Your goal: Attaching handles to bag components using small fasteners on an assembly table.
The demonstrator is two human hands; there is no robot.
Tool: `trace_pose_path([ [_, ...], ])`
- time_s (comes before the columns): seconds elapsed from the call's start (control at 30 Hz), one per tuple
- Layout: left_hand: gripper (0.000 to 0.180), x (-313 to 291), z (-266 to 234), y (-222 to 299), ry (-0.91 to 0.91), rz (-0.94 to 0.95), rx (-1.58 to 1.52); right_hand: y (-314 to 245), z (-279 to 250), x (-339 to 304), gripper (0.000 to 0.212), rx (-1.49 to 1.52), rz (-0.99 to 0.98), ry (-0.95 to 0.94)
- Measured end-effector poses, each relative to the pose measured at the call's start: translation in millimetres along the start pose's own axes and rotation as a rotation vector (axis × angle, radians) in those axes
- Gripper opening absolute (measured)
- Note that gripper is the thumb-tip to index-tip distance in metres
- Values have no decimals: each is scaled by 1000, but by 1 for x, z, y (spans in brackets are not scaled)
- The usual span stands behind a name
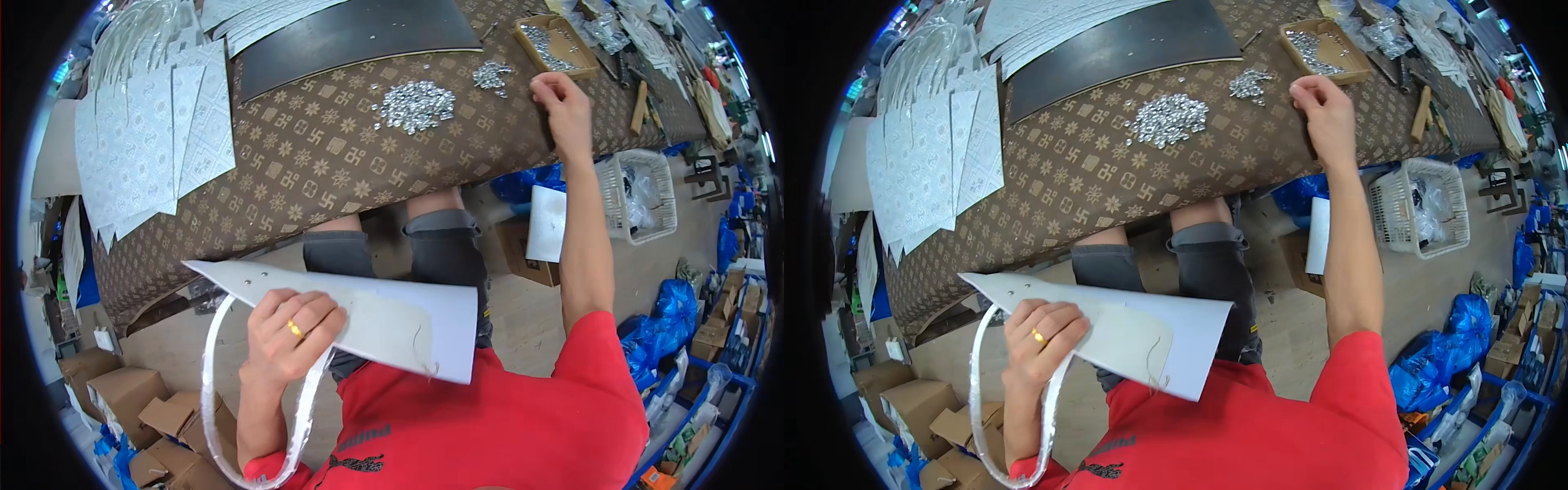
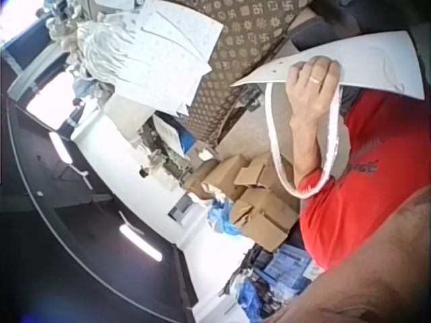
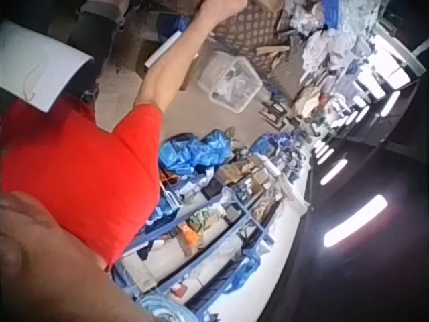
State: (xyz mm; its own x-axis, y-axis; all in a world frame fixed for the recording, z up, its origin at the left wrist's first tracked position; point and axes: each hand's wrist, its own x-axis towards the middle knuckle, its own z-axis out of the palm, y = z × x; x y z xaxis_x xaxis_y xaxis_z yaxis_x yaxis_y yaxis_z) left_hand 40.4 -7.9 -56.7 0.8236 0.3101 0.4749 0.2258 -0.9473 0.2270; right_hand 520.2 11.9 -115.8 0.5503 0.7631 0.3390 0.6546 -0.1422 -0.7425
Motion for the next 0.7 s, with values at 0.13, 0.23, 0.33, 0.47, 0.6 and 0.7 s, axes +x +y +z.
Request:
trace_pose_path([
  [0.13, 22, -2, 22, -6, 34, 28, 89, -62, 12, -46, 11, 930, 360, -334],
  [0.23, 21, 6, 26, -14, 58, 35, 50, -113, 27, -90, 12, 1064, 447, -782],
  [0.33, 23, 4, 14, -10, 107, 59, 11, -144, 55, -120, 14, 959, 417, -1224],
  [0.47, 23, 4, 12, -3, 149, 93, -6, -162, 76, -148, 18, 901, 263, -1478],
  [0.6, 23, -4, 8, 4, 146, 86, -16, -163, 80, -157, 20, 895, 228, -1537],
  [0.7, 25, -6, 4, 6, 94, 83, -41, -160, 81, -160, 22, 908, 249, -1549],
])
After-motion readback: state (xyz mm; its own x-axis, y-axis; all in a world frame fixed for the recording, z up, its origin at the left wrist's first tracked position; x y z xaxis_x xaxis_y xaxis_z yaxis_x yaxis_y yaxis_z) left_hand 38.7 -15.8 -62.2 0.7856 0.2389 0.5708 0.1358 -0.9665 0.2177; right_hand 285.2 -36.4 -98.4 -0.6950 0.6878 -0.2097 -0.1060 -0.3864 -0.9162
